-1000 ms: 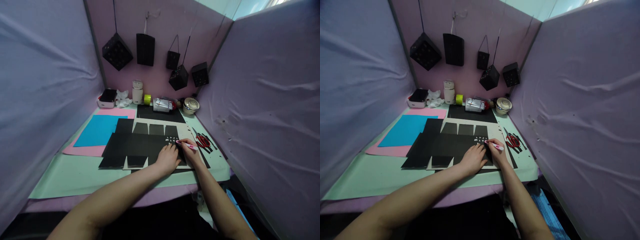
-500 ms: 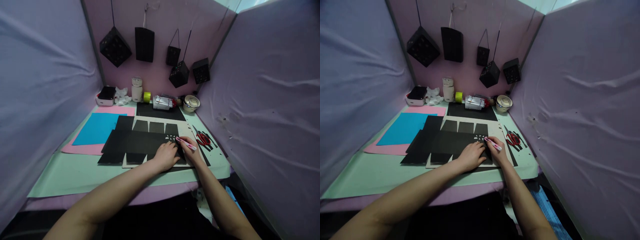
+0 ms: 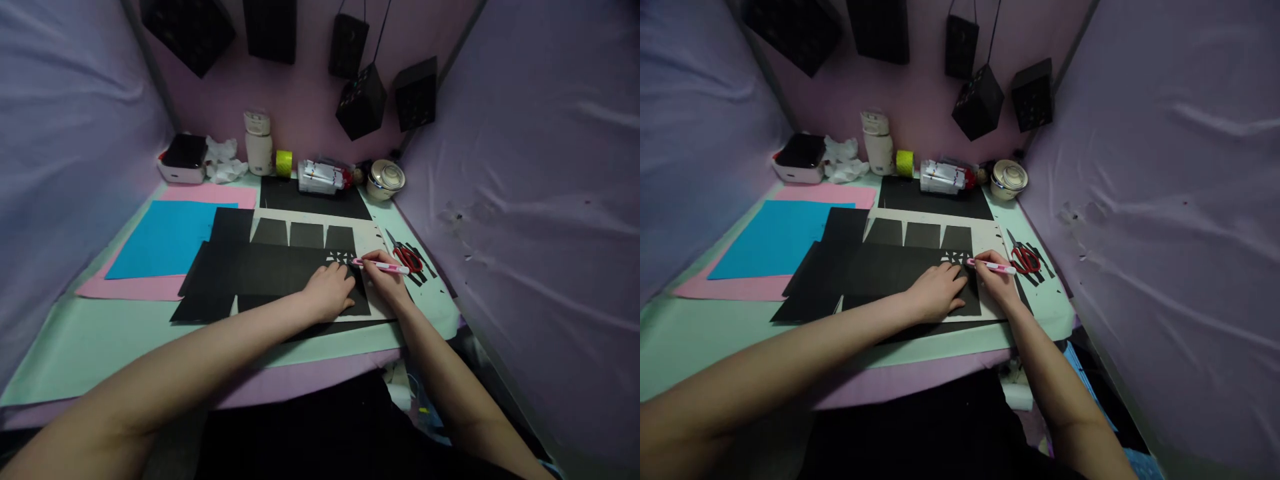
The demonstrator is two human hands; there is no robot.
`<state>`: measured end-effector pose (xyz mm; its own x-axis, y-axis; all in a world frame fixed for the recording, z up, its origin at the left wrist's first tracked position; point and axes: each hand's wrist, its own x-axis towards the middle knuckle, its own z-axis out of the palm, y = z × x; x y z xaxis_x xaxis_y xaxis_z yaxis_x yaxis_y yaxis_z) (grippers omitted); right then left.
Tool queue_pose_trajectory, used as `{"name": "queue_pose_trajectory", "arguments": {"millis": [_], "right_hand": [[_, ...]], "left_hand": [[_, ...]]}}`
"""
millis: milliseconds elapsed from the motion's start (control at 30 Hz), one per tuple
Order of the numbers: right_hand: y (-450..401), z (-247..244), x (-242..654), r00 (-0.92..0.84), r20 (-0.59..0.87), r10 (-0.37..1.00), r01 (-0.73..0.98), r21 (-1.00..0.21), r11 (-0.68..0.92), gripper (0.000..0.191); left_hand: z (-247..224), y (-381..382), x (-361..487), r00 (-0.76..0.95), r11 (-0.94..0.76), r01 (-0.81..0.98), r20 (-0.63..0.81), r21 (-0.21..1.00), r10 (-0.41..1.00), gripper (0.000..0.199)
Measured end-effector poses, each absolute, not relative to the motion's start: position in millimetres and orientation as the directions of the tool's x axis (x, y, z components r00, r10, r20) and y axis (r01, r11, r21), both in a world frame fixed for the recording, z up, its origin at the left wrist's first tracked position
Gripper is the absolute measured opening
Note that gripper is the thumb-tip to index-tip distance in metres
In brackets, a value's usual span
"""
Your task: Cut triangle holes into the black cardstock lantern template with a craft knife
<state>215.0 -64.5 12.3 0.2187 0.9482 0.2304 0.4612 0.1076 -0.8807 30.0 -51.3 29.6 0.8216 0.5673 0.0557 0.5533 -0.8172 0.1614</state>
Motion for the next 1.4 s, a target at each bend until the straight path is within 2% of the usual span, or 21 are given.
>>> {"name": "queue_pose_trajectory", "arguments": {"millis": [133, 267, 467, 667, 833, 1133, 1400], "right_hand": [[-64.0, 11.8, 215.8, 0.192, 0.193, 0.962, 0.443, -0.892, 0.090, 0.014], [-64.3, 10.7, 214.1, 0.171, 0.135, 0.976, 0.427, -0.903, 0.051, 0.017], [-61.9, 10.5, 207.8, 0.205, 0.160, 0.966, 0.463, -0.885, 0.048, 0.011], [-61.8, 14.8, 195.5, 0.303, 0.095, 0.948, 0.470, -0.880, -0.062, 0.013], [-65.1, 10.7, 189.4, 0.390, 0.146, 0.909, 0.534, -0.840, -0.094, 0.010], [-65.4, 10.3, 188.8, 0.341, 0.210, 0.916, 0.604, -0.796, -0.042, 0.009], [-66.4, 8.2, 189.3, 0.335, 0.201, 0.921, 0.605, -0.794, -0.047, 0.010]], "left_hand": [[37.2, -39.4, 24.7, 0.868, -0.859, 0.489, 0.014, 0.150, 0.496, 0.043], [37.5, -26.0, 19.4, 0.890, -0.871, 0.448, -0.011, 0.204, 0.455, 0.049], [29.1, -12.1, 14.3, 0.916, -0.886, 0.394, -0.021, 0.245, 0.401, 0.058], [10.4, -8.7, 7.5, 0.924, -0.887, 0.351, 0.041, 0.300, 0.380, 0.062], [3.4, -9.1, 4.4, 0.918, -0.895, 0.295, 0.161, 0.336, 0.363, 0.059], [4.4, -8.8, 4.7, 0.912, -0.896, 0.294, 0.183, 0.334, 0.367, 0.056], [4.6, -8.3, 5.0, 0.909, -0.892, 0.298, 0.183, 0.340, 0.374, 0.058]]}}
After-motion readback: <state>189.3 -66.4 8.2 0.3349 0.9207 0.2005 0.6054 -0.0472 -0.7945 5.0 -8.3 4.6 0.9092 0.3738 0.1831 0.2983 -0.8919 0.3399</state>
